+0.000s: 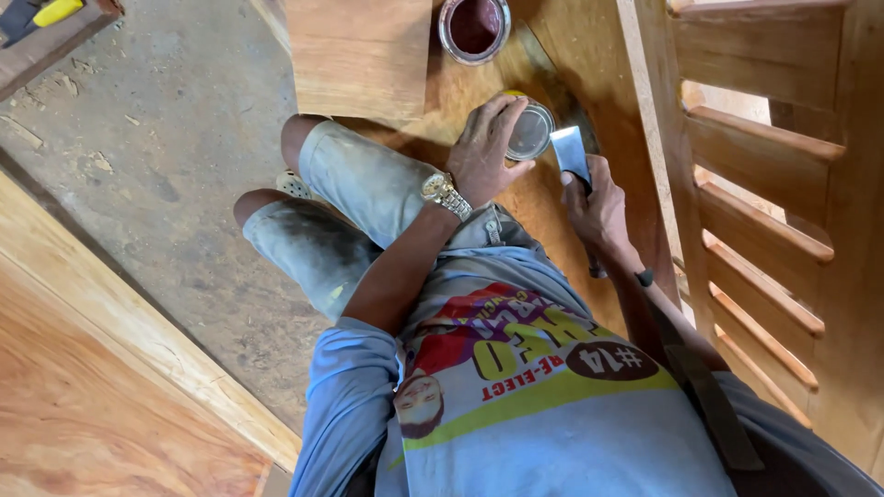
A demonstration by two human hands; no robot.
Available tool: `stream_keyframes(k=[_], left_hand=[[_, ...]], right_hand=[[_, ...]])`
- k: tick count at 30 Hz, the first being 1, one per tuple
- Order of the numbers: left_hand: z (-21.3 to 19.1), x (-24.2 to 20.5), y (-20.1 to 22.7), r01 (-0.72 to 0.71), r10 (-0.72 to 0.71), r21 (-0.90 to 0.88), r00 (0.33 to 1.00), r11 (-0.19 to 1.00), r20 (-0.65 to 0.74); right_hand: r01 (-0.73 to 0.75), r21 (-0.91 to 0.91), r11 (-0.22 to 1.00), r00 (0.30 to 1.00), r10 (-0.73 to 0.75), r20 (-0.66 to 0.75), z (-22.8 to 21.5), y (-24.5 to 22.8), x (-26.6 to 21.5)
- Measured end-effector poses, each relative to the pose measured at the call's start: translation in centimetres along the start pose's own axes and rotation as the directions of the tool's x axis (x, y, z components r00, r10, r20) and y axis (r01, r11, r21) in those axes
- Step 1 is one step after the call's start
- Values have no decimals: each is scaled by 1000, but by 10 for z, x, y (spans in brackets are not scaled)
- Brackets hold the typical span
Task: The person sits on the floor and opens two paint cans. They use a wooden stick to scoop a pink substance from one can and a white substance from the other, placing both onto a small wooden board. The person then mixes the two substances together on the board with the stick.
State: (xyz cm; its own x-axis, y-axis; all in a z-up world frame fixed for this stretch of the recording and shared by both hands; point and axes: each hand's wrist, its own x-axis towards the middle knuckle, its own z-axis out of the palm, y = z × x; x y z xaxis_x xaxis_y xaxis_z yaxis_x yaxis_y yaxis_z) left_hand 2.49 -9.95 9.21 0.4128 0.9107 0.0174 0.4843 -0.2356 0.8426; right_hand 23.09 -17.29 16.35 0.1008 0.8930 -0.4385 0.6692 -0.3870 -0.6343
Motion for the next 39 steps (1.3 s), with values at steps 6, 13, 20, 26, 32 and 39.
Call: stream_keyframes(k=[6, 13, 20, 26, 32, 39], left_hand=[[6, -3, 0, 51, -52, 34, 999, 998, 11], [10, -6, 6, 71, -69, 57, 997, 996, -27], [12, -1, 9, 119, -116, 107, 993, 987, -34], [14, -1, 11, 155, -154, 129, 988, 979, -17], [8, 9, 20, 181, -208, 223, 973, 958, 102], [21, 24, 42, 177, -218, 462, 975, 869, 37]], right_hand=[[-66, 22, 998, 998, 66, -13, 5, -5, -2], [-84, 78, 993, 996, 86, -15, 11, -6, -2], [-11, 90, 996, 1000, 12, -13, 10, -7, 6], [-319, 486, 814, 928, 163, 336, -10, -2, 19], [-133, 470, 873, 980, 43, 196, 8, 9, 16], [-26, 448, 893, 995, -17, 94, 18, 15, 13]])
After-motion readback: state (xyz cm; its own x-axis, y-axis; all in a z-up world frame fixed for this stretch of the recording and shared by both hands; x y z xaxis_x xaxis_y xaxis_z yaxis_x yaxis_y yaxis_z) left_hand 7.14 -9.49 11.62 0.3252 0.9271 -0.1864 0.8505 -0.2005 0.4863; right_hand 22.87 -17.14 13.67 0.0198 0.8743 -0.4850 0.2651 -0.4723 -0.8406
